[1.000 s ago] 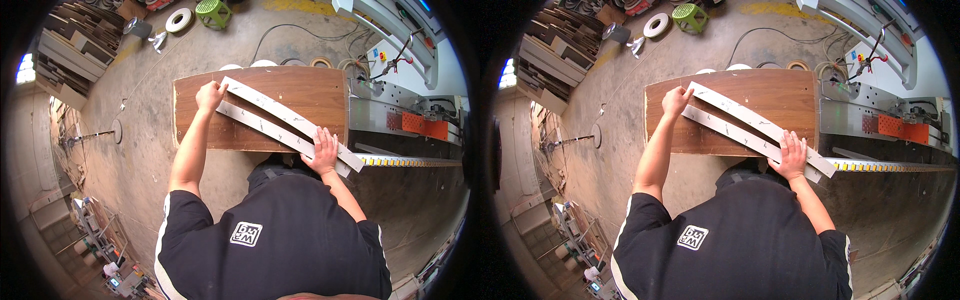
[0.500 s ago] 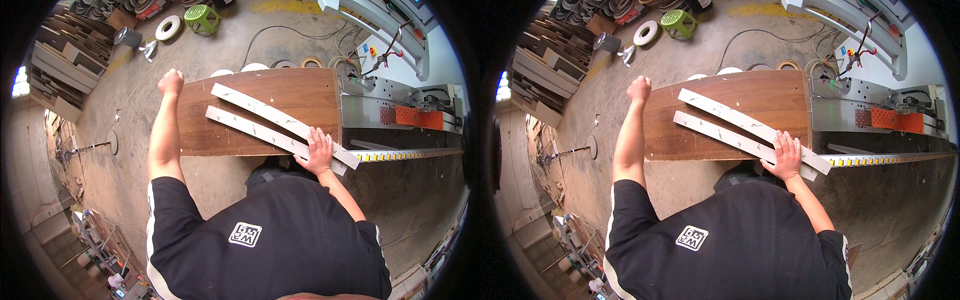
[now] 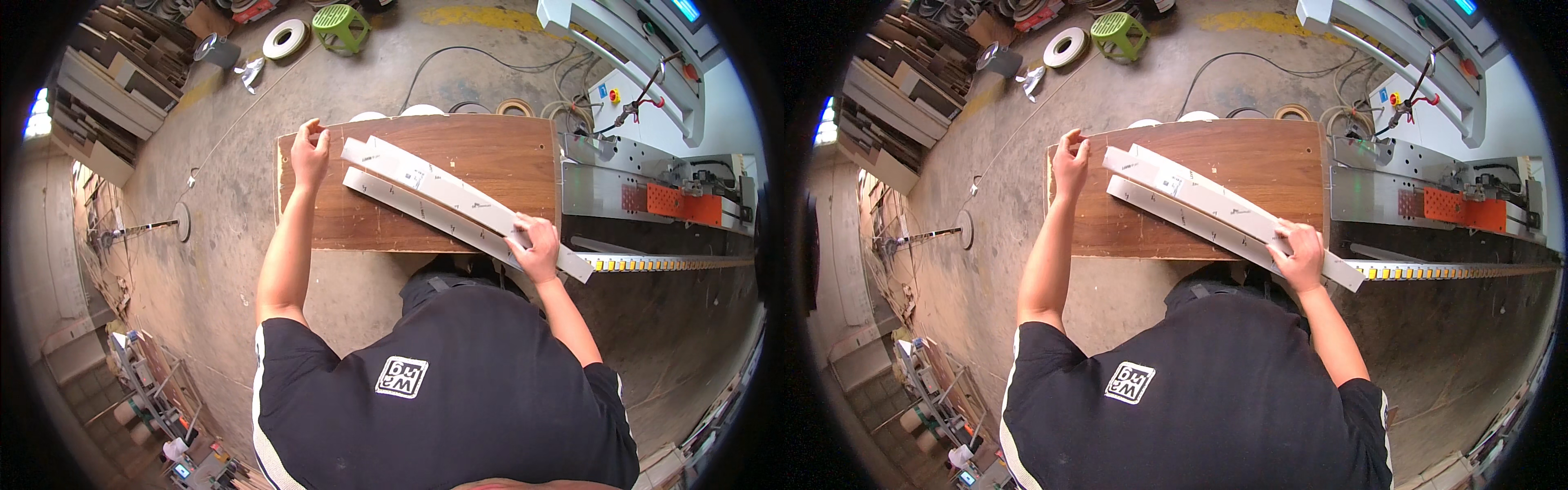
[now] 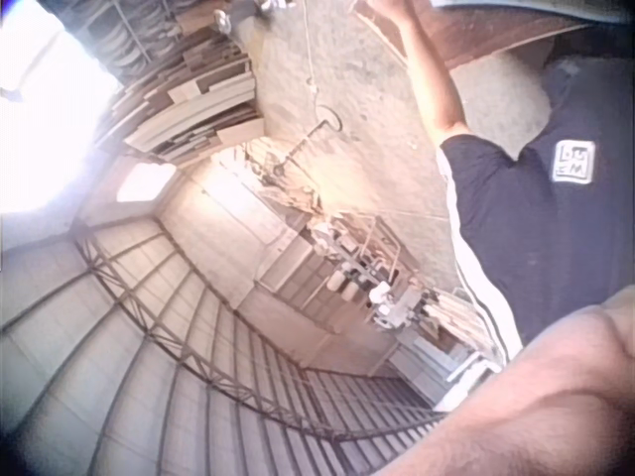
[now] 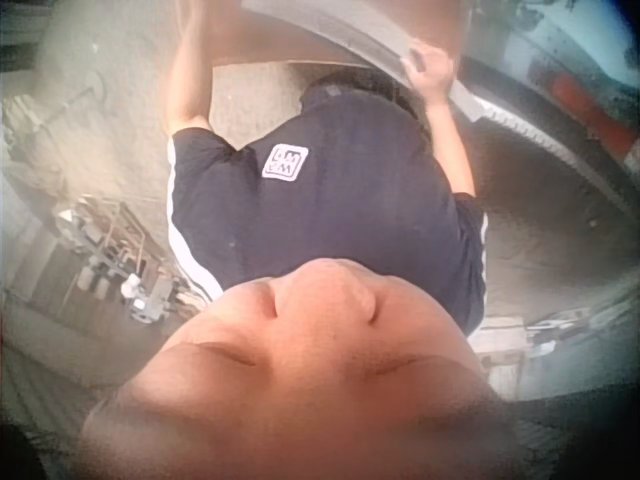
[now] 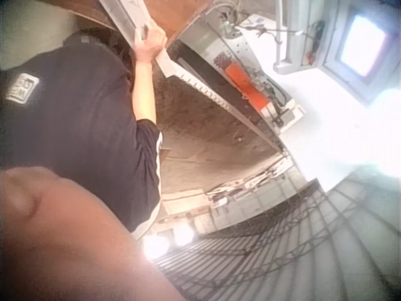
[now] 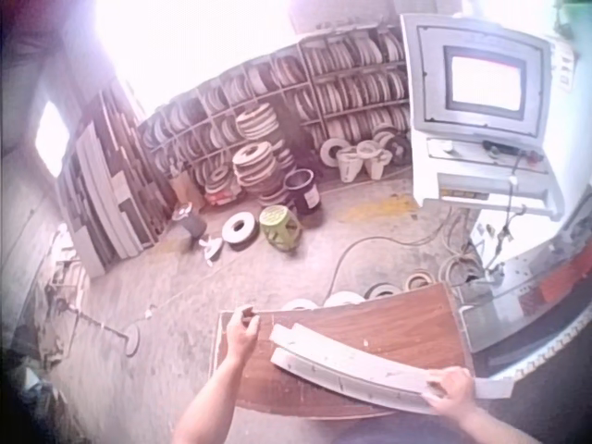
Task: The person places long wood strips into a processing machine and later uses a handheld tool to apply glue to several strips positioned on a table.
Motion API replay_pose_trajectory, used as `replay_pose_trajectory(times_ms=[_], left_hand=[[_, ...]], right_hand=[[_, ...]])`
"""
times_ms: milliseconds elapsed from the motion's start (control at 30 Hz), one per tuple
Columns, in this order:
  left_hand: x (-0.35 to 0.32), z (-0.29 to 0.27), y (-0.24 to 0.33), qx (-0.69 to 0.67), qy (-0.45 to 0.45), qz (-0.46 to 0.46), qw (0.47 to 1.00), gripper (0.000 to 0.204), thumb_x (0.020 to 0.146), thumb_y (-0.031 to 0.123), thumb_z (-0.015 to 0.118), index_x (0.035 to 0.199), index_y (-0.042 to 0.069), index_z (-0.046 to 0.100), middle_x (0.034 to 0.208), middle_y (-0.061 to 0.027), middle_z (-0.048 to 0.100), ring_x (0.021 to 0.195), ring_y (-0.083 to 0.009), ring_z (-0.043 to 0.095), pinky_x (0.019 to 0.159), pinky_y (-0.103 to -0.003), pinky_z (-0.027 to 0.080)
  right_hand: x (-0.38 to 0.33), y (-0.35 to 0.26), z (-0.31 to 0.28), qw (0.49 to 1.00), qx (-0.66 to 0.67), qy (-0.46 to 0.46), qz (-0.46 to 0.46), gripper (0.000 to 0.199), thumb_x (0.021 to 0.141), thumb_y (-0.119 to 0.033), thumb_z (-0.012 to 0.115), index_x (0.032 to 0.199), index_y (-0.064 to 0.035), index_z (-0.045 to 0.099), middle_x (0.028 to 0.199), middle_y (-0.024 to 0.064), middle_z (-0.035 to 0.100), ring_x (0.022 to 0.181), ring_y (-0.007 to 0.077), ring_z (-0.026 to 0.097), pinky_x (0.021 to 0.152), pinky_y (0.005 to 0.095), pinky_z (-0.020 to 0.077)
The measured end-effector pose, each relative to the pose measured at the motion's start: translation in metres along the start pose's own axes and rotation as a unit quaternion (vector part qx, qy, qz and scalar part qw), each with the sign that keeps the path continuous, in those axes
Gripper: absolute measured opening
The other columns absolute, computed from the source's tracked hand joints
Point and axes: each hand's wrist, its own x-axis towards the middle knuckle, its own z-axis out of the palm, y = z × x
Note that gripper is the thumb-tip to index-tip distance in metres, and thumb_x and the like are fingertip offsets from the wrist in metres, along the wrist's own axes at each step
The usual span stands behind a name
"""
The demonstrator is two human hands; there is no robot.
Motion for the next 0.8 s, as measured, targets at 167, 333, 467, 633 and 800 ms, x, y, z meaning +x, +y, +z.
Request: replay_pose_trajectory(times_ms=[167, 333, 467, 633, 800], left_hand=[[-0.026, 0.005, -0.006, 0.026, -0.061, 0.003, 0.998, 0.018, 0.095, 0.022, 0.073, 0.107, 0.009, 0.076, 0.102, -0.0067, 0.076, 0.084, -0.0183, 0.073, 0.078, -0.032, 0.057], [-0.04, 0.032, 0.019, 0.245, -0.139, 0.073, 0.957, 0.016, 0.09, 0.032, 0.075, 0.093, 0.017, 0.08, 0.091, -0.0015, 0.071, 0.094, -0.0241, 0.07, 0.081, -0.039, 0.056], [-0.034, 0.052, 0.04, 0.402, -0.189, 0.072, 0.893, 0.02, 0.09, 0.031, 0.071, 0.095, 0.014, 0.081, 0.097, -0.0036, 0.075, 0.099, -0.0277, 0.072, 0.085, -0.041, 0.058], [-0.013, 0.071, 0.038, 0.437, -0.264, -0.018, 0.859, 0.024, 0.09, 0.029, 0.068, 0.095, 0.008, 0.079, 0.1, -0.0155, 0.077, 0.1, -0.0343, 0.073, 0.085, -0.047, 0.057], [-0.006, 0.074, 0.036, 0.437, -0.298, -0.026, 0.848, 0.024, 0.09, 0.023, 0.062, 0.1, 0.006, 0.077, 0.108, -0.0164, 0.076, 0.103, -0.0345, 0.073, 0.088, -0.046, 0.058]], right_hand=[[-0.033, -0.017, 0.022, 0.999, -0.024, -0.032, 0.024, 0.039, 0.069, -0.026, 0.09, 0.099, -0.0114, 0.07, 0.112, 0.0034, 0.075, 0.102, 0.0274, 0.065, 0.092, 0.0428, 0.0474], [-0.019, -0.007, 0.02, 0.999, -0.043, -0.016, -0.012, 0.047, 0.076, -0.037, 0.086, 0.111, -0.0102, 0.07, 0.121, 0.0046, 0.072, 0.114, 0.0297, 0.062, 0.104, 0.0486, 0.0433], [-0.01, 0.009, 0.034, 0.995, -0.073, -0.041, 0.048, 0.061, 0.084, -0.045, 0.077, 0.13, -0.0083, 0.061, 0.143, 0.0105, 0.061, 0.138, 0.0341, 0.051, 0.12, 0.0565, 0.0313], [-0.012, 0.012, 0.04, 0.992, -0.104, -0.064, 0.044, 0.066, 0.085, -0.047, 0.075, 0.136, -0.009, 0.058, 0.151, 0.012, 0.055, 0.144, 0.0345, 0.046, 0.122, 0.0581, 0.0282], [-0.013, 0.012, 0.042, 0.992, -0.102, -0.06, 0.04, 0.067, 0.083, -0.048, 0.076, 0.136, -0.0092, 0.058, 0.151, 0.0115, 0.055, 0.145, 0.0335, 0.046, 0.122, 0.0587, 0.0286]])
